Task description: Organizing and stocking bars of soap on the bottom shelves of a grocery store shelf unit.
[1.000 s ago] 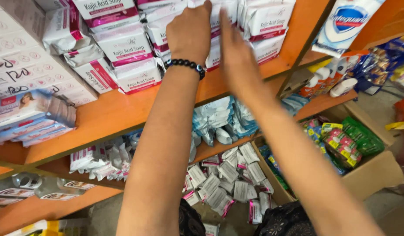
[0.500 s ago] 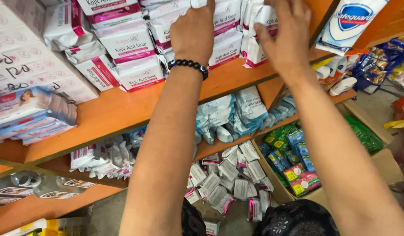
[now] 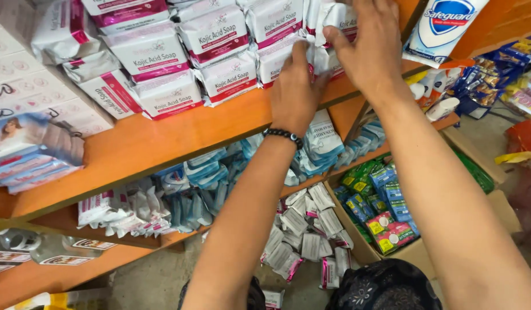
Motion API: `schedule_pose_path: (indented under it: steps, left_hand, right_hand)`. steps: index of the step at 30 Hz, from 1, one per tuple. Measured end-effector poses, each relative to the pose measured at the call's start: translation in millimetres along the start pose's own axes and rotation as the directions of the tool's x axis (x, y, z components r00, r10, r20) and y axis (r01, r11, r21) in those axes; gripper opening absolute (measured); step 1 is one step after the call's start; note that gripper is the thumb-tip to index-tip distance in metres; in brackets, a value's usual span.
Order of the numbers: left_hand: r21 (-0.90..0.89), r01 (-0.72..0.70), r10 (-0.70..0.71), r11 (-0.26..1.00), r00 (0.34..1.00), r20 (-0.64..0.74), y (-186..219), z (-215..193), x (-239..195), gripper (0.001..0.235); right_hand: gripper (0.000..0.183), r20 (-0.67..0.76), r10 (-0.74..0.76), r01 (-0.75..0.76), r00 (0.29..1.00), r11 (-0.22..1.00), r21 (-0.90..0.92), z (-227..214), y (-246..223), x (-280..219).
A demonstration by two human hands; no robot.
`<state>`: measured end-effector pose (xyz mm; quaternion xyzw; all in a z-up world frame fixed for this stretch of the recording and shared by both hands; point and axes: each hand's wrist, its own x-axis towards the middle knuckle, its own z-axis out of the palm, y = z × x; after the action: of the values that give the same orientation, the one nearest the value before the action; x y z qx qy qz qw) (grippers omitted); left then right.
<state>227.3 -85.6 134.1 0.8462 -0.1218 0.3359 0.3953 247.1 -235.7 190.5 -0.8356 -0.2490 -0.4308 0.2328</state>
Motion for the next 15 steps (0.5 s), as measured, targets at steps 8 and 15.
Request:
schedule_pose_path:
  steps: [8, 15]
  left_hand:
    - [-0.193, -0.136, 0.116, 0.972, 0.987, -0.114, -1.7, 7.9, 2.7, 0.066]
    - [-0.179, -0.109, 0.094, 0.978, 0.992, -0.089, -4.1, 9.3, 1.1, 0.062]
  right_hand:
    - [0.045, -0.020, -0.026, 0.027, 0.999, 0.999, 0.033, 6.6, 13.6, -7.4]
    - [0.043, -0.014, -0.009, 0.010, 1.000, 0.996, 0.094, 5.6, 15.1, -15.4]
